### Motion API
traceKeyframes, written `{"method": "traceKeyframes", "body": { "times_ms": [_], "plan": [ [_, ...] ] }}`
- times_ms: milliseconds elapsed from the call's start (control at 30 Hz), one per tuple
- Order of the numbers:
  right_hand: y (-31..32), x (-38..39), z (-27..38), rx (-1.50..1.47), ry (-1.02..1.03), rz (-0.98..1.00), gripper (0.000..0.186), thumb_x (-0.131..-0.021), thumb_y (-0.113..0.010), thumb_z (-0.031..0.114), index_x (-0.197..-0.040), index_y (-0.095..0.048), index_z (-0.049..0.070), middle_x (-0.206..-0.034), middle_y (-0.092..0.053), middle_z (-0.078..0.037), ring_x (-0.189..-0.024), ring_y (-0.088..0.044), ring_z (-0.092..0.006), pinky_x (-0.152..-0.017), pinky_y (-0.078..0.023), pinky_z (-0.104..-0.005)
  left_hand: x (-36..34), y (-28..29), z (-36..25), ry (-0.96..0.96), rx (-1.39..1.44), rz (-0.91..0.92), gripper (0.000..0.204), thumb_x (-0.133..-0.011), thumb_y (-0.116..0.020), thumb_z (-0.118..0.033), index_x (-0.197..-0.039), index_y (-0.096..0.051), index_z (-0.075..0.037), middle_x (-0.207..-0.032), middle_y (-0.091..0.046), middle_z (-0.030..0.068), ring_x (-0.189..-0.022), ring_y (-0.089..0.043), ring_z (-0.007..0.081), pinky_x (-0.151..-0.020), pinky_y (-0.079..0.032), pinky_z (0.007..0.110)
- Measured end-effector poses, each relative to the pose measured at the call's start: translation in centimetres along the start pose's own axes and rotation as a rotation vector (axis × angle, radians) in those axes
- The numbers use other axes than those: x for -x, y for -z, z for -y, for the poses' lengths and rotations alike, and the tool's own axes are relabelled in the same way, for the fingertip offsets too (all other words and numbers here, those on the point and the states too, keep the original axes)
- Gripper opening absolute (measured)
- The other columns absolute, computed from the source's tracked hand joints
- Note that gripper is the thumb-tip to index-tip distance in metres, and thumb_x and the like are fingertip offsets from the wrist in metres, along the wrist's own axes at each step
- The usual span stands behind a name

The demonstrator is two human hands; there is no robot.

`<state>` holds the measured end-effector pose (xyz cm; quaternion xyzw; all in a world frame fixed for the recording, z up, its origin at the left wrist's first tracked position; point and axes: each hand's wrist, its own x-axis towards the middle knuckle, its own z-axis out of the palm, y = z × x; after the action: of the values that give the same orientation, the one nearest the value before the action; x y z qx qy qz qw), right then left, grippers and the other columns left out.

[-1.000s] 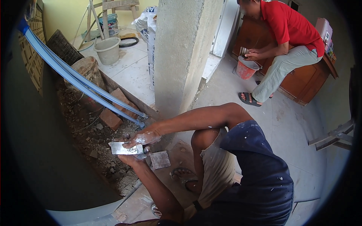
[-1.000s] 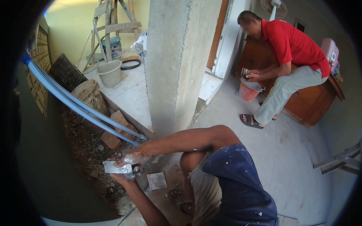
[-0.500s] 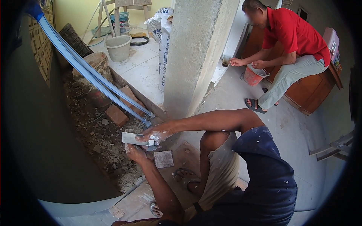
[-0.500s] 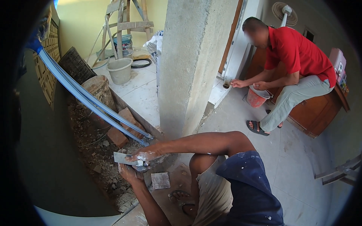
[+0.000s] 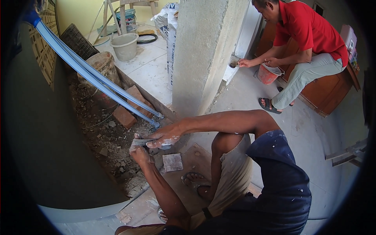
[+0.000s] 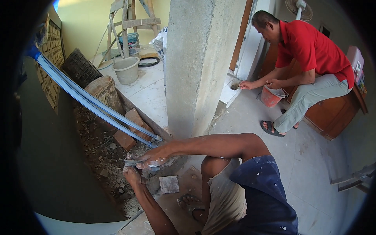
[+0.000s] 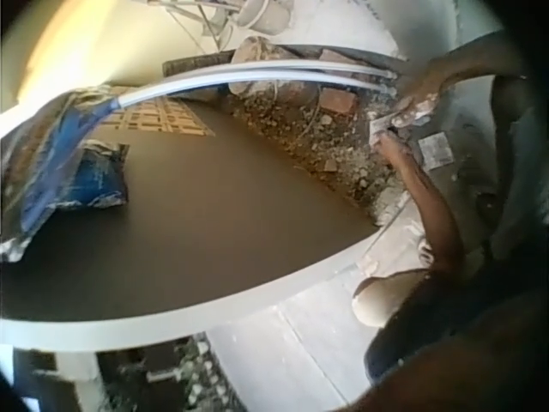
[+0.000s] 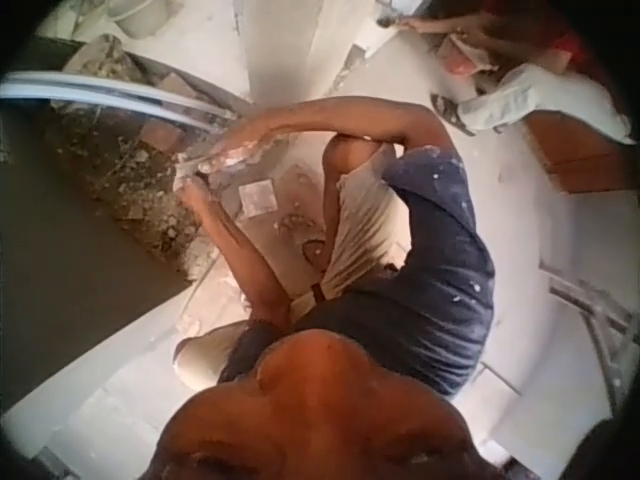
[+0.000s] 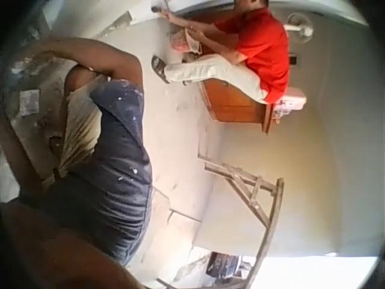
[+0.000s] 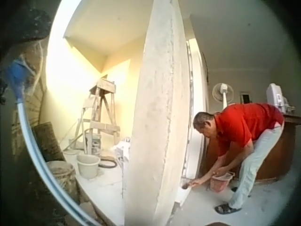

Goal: Applying and smoothing putty on a door frame and column base using a putty knife.

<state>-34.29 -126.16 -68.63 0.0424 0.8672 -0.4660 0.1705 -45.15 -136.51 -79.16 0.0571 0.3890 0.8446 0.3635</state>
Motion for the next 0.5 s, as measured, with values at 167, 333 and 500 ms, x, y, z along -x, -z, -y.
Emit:
{"method": "traceKeyframes", "body": {
  "times_ms": [167,333,500],
  "plan": [
    [0.7,0.3,0.8,0.155,0.034,0.093,0.066,-0.090,-0.028,0.056,-0.127,-0.036,0.002,-0.091,-0.053,-0.014,-0.087,-0.048,-0.0230,-0.078,-0.039,-0.0375,-2.0,2.7,0.4,-0.304,-0.243,0.290,0.021,-0.088,-0.055,-0.023,-0.084,-0.055,-0.003,-0.076,-0.055,0.0001,-0.065,-0.051,0.0085,-0.054,-0.041,0.024],
    [0.9,0.6,1.2,0.170,0.073,0.085,0.066,-0.090,-0.027,0.056,-0.124,-0.038,0.000,-0.095,-0.053,-0.021,-0.088,-0.050,-0.0288,-0.079,-0.039,-0.0406,0.1,0.6,0.6,-0.193,-0.036,0.099,0.021,-0.088,-0.054,-0.025,-0.083,-0.054,-0.005,-0.074,-0.053,-0.0009,-0.066,-0.051,0.0086,-0.058,-0.042,0.024],
    [1.1,0.3,0.9,0.218,0.093,0.036,0.064,-0.090,-0.027,0.056,-0.120,-0.042,0.001,-0.091,-0.054,-0.016,-0.085,-0.050,-0.0258,-0.076,-0.040,-0.0392,-1.4,3.3,1.8,-0.195,-0.110,0.186,0.021,-0.089,-0.053,-0.025,-0.093,-0.055,-0.004,-0.081,-0.056,0.0015,-0.071,-0.053,0.0117,-0.062,-0.043,0.025]
  ]
}}
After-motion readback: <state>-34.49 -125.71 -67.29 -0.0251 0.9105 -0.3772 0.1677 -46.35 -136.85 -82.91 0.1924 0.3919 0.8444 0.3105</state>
